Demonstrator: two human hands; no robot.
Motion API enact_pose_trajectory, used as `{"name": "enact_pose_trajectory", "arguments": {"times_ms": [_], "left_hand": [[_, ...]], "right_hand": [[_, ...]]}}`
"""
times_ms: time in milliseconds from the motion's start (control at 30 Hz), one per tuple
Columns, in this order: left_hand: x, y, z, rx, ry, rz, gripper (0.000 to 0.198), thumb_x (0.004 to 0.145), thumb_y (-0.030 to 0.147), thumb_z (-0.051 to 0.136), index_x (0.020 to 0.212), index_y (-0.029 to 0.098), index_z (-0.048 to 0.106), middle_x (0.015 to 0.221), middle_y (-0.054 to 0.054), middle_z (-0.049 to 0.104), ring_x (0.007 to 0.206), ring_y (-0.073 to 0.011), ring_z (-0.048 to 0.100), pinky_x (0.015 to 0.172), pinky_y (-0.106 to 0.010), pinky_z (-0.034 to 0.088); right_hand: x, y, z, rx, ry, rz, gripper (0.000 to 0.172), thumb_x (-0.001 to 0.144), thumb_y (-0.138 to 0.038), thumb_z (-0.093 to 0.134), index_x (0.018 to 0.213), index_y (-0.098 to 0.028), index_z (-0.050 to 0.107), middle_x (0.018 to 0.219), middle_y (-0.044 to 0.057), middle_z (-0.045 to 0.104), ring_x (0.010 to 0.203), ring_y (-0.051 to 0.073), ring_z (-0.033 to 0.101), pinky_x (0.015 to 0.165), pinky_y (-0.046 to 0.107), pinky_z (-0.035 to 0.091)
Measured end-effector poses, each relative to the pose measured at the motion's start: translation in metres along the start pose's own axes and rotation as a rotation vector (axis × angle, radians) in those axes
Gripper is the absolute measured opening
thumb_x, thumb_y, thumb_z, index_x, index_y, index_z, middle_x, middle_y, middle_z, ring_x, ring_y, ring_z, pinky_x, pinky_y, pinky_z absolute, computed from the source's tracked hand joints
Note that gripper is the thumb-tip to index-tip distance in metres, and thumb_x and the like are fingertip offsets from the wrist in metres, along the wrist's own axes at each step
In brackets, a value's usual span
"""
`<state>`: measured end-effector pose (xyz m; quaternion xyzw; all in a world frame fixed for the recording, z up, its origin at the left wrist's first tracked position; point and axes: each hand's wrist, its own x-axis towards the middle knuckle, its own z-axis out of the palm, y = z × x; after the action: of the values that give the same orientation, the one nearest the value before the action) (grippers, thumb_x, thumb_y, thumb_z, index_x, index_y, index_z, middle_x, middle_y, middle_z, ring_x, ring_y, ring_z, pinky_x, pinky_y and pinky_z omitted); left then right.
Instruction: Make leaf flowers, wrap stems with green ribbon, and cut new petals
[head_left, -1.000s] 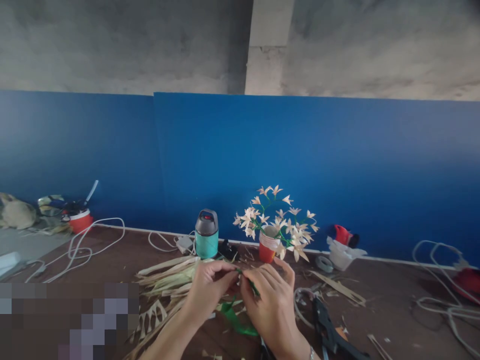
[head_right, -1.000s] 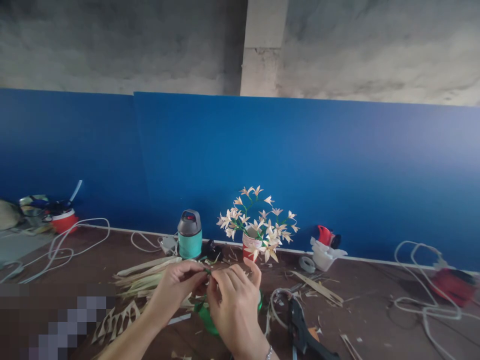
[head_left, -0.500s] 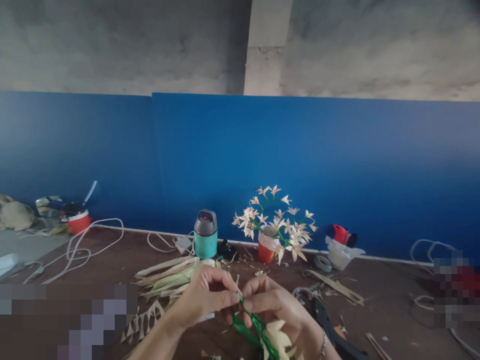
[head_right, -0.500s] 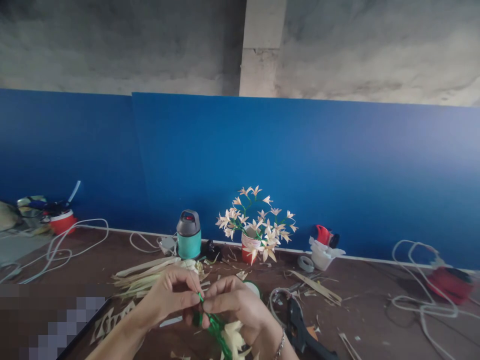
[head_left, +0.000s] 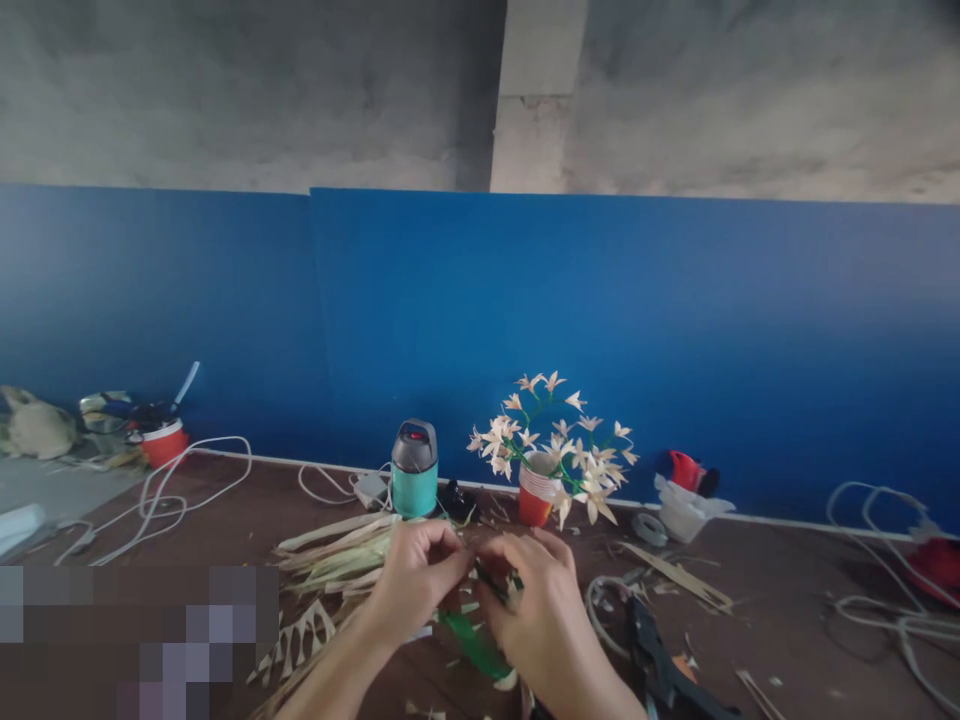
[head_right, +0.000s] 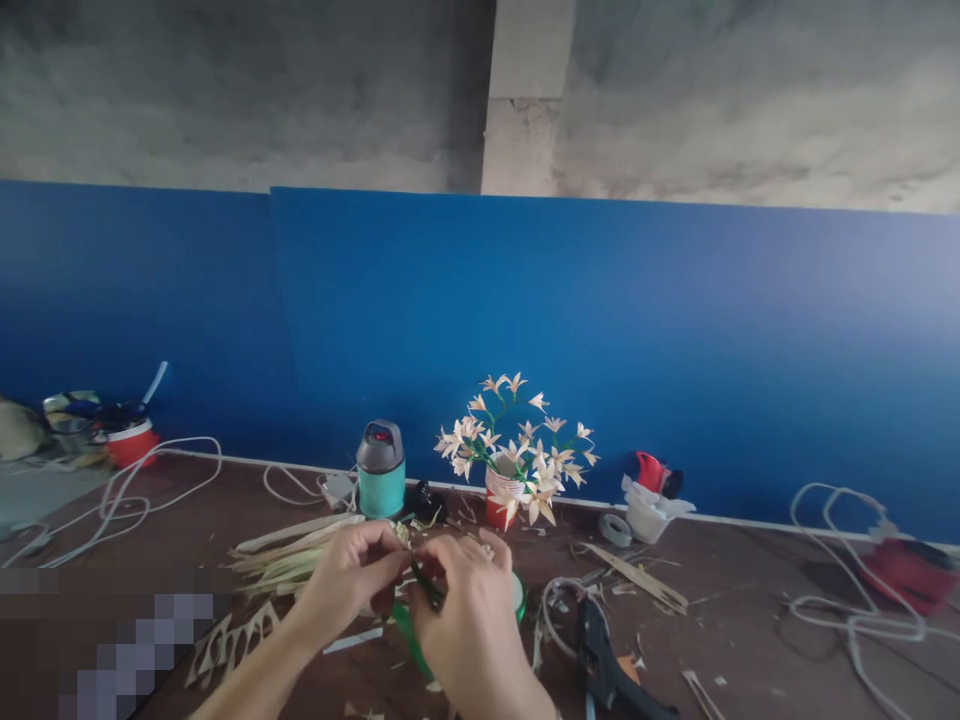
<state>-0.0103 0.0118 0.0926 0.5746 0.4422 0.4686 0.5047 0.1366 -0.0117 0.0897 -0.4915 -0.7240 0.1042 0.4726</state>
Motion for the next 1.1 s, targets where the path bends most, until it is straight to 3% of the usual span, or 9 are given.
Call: {"name": "enact_pose_trajectory", "arguments": {"times_ms": [100, 333, 533, 733, 900, 1000, 1100], "left_hand": [[0.001, -0.005, 0.008, -0.049, 0.04, -0.074, 0.027, 0.063, 0.036, 0.067, 0.052, 0.017, 0.052, 0.038, 0.005, 0.048, 0.031, -0.0086, 0.044, 0.033, -0.019, 0.03], [0.002, -0.001, 0.004, -0.117, -0.058, -0.117, 0.026, 0.059, 0.037, 0.074, 0.059, 0.015, 0.06, 0.044, 0.002, 0.058, 0.04, -0.0099, 0.05, 0.041, -0.02, 0.04], [0.001, -0.003, 0.003, -0.062, -0.055, -0.08, 0.025, 0.068, 0.04, 0.066, 0.065, 0.017, 0.056, 0.047, 0.004, 0.057, 0.039, -0.0109, 0.052, 0.038, -0.019, 0.038], [-0.003, 0.005, 0.006, -0.028, -0.002, -0.017, 0.022, 0.068, 0.034, 0.065, 0.06, 0.016, 0.056, 0.046, 0.005, 0.054, 0.042, -0.0098, 0.051, 0.043, -0.02, 0.041], [0.007, -0.008, 0.001, -0.016, 0.018, -0.009, 0.018, 0.069, 0.029, 0.064, 0.059, 0.015, 0.059, 0.046, 0.003, 0.055, 0.041, -0.0115, 0.052, 0.042, -0.021, 0.041], [0.013, -0.018, -0.004, -0.046, -0.007, 0.027, 0.017, 0.07, 0.029, 0.066, 0.063, 0.014, 0.064, 0.052, 0.0, 0.06, 0.046, -0.0131, 0.056, 0.046, -0.023, 0.044], [0.013, -0.019, -0.008, -0.084, -0.026, 0.078, 0.017, 0.069, 0.029, 0.07, 0.065, 0.013, 0.067, 0.056, -0.001, 0.063, 0.05, -0.0131, 0.058, 0.051, -0.024, 0.046]], "right_hand": [[-0.006, 0.002, 0.008, -0.231, 0.176, -0.181, 0.012, 0.071, -0.012, 0.054, 0.066, -0.022, 0.058, 0.058, -0.003, 0.059, 0.061, 0.016, 0.057, 0.095, 0.044, 0.025], [-0.003, 0.003, 0.009, -0.252, 0.272, -0.26, 0.024, 0.082, -0.015, 0.048, 0.06, -0.021, 0.055, 0.054, -0.004, 0.056, 0.058, 0.013, 0.054, 0.093, 0.038, 0.026], [-0.002, 0.004, 0.009, -0.266, 0.245, -0.263, 0.026, 0.084, -0.016, 0.045, 0.061, -0.021, 0.055, 0.056, -0.004, 0.057, 0.06, 0.013, 0.055, 0.093, 0.037, 0.025], [-0.004, 0.007, 0.012, -0.264, 0.247, -0.264, 0.024, 0.085, -0.016, 0.046, 0.062, -0.02, 0.054, 0.057, -0.004, 0.059, 0.061, 0.013, 0.056, 0.093, 0.038, 0.025], [-0.004, 0.009, 0.015, -0.251, 0.263, -0.291, 0.022, 0.083, -0.014, 0.047, 0.064, -0.021, 0.056, 0.058, -0.004, 0.059, 0.061, 0.013, 0.055, 0.095, 0.038, 0.025], [-0.001, 0.008, 0.012, -0.19, 0.237, -0.249, 0.021, 0.082, -0.014, 0.048, 0.065, -0.021, 0.059, 0.058, -0.003, 0.06, 0.06, 0.013, 0.055, 0.094, 0.039, 0.026], [0.004, 0.004, 0.004, 0.057, 0.059, 0.006, 0.014, 0.076, -0.022, 0.057, 0.063, -0.02, 0.062, 0.06, 0.0, 0.063, 0.064, 0.017, 0.057, 0.083, 0.037, 0.037]]}}
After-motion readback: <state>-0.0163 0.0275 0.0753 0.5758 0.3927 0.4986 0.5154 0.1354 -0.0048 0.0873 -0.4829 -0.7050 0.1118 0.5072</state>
